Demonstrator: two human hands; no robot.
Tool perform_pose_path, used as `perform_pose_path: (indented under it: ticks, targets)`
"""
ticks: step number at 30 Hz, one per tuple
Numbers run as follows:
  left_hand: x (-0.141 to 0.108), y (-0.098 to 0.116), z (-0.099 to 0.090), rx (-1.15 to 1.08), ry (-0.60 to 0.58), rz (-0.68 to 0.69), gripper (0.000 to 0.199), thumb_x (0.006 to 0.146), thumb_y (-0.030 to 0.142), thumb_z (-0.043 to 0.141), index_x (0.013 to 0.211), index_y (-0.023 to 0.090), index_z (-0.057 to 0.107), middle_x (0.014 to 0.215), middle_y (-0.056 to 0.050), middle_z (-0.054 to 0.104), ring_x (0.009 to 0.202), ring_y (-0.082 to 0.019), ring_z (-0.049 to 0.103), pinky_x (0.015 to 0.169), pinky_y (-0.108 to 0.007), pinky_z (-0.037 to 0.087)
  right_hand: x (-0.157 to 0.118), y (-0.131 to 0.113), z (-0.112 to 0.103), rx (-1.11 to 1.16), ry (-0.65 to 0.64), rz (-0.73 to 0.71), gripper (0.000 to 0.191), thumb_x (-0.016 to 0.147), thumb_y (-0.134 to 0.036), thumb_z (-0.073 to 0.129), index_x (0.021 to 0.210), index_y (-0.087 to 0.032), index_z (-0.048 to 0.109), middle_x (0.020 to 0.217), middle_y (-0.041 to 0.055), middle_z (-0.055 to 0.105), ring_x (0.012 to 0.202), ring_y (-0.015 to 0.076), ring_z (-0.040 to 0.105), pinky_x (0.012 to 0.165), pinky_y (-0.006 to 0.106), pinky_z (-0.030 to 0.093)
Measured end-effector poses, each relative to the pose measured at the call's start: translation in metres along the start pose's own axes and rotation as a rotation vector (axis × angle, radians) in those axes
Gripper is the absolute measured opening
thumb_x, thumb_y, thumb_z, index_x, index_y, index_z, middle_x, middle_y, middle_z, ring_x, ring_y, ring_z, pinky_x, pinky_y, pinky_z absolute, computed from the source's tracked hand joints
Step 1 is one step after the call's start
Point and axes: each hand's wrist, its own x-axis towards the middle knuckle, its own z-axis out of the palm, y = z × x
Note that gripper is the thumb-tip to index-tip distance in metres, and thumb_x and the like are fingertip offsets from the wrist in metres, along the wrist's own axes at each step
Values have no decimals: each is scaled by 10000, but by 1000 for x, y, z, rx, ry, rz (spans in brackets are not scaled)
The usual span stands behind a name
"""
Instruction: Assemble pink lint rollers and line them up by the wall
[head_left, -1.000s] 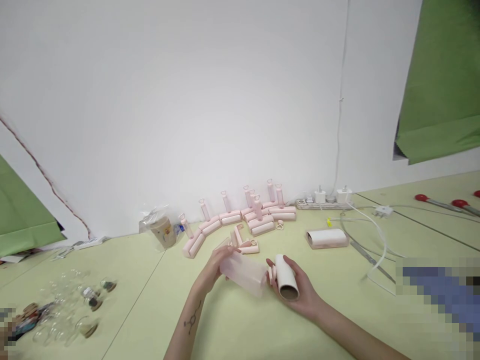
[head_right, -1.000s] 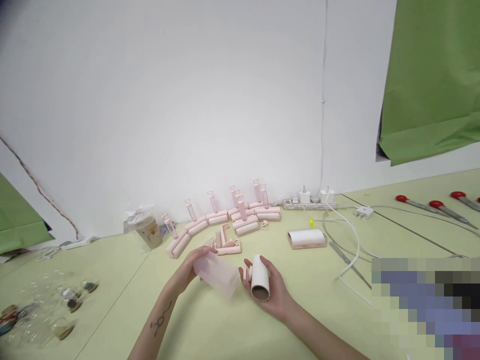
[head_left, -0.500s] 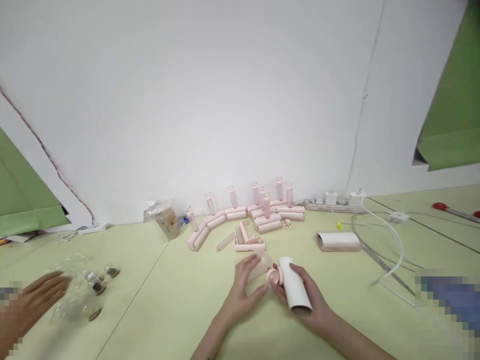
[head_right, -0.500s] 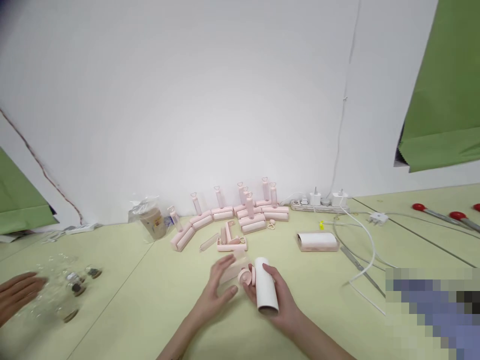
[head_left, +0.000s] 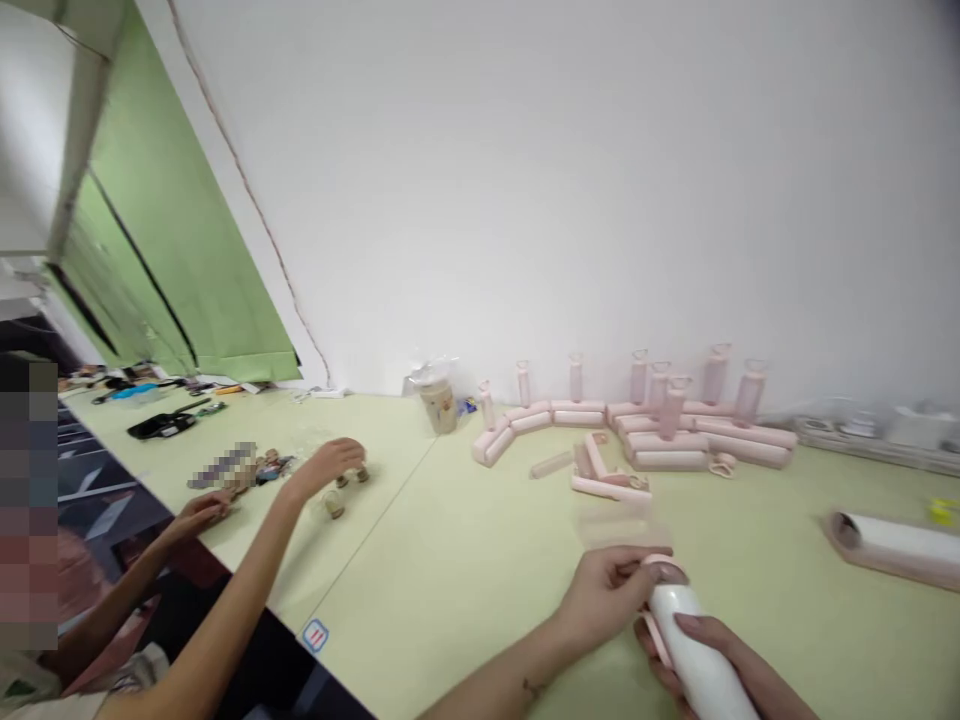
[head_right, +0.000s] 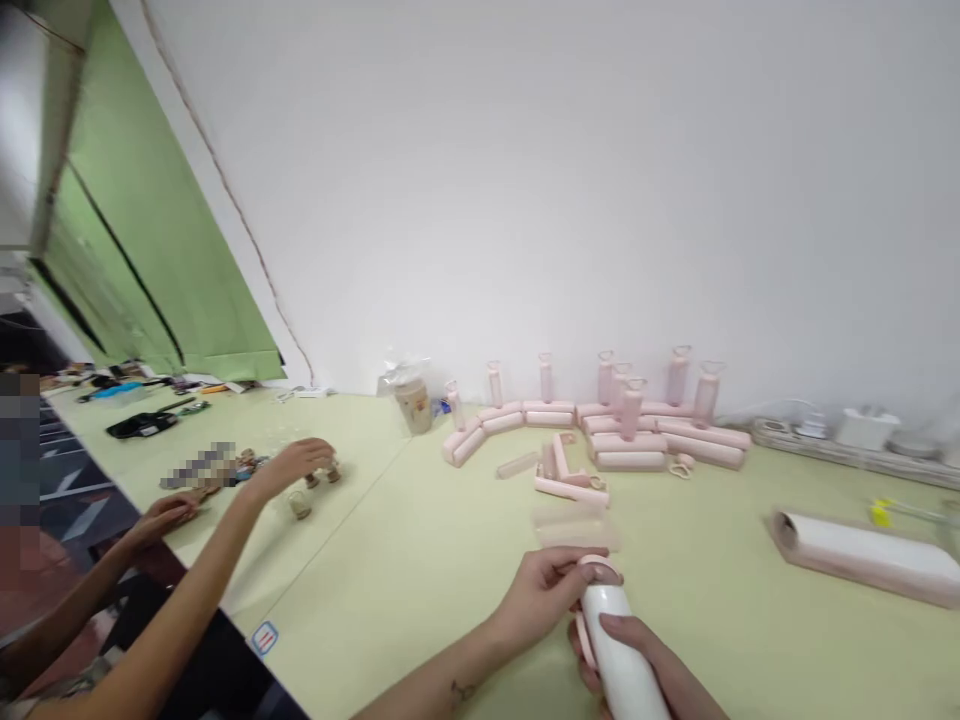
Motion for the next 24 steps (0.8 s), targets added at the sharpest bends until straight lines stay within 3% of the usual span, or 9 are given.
perform_pose_path:
  ticks: [6,8,15,17,20,22,24]
  targets:
    - [-5,1,-5,221,-123,126,418,849,426,380,1056,165,633,1033,-91,643,946,-221,572,861,-321,422,-6,-2,7,-91,-21,-89,341,779,-415,506,623,-132,616,464,-10,540,350,61,461,353,160,395]
    - [-4,-2,-7,277,-130,164,378,843,399,419,1063,172,627,1047,-95,637,982,-221,557,895,-315,398,-5,-5,8,-94,-7,-90,376,787,-436,480,615,-129,614,461,-12,532,344,53,453,347,148,381]
    - [3,-12,-3,-166,-91,-54,322,632,401,704,822,141,685,881,-91,672,818,-209,598,754,-284,454,2,-7,17,-154,4,-24,530,820,-498,363,524,-121,589,347,-6,478,248,57,392,290,161,343]
    - [7,-6,-6,-279,13,-45,317,633,405,704,794,133,677,835,-74,665,778,-190,586,711,-267,460,1,-18,18,-154,52,-155,492,798,-525,419,565,-133,603,424,10,547,321,84,476,352,188,410]
    - [12,6,-15,-512,232,-34,295,682,403,668,792,130,648,800,-51,638,751,-167,572,669,-253,472,-9,-47,17,-147,157,-428,208,675,-384,662,750,-191,633,671,-4,657,587,127,611,563,216,499]
    - [14,11,-21,-665,314,-51,263,717,375,647,800,127,631,802,-51,633,760,-162,578,658,-245,483,-18,-68,19,-232,241,-606,279,613,-285,736,863,-221,629,825,-1,681,768,159,627,705,239,502]
    - [15,12,-24,-767,337,-85,224,742,328,634,818,118,626,835,-66,641,781,-162,592,669,-242,495,-25,-80,28,-433,356,-841,314,653,-300,713,944,-224,621,983,34,666,926,209,597,811,293,480]
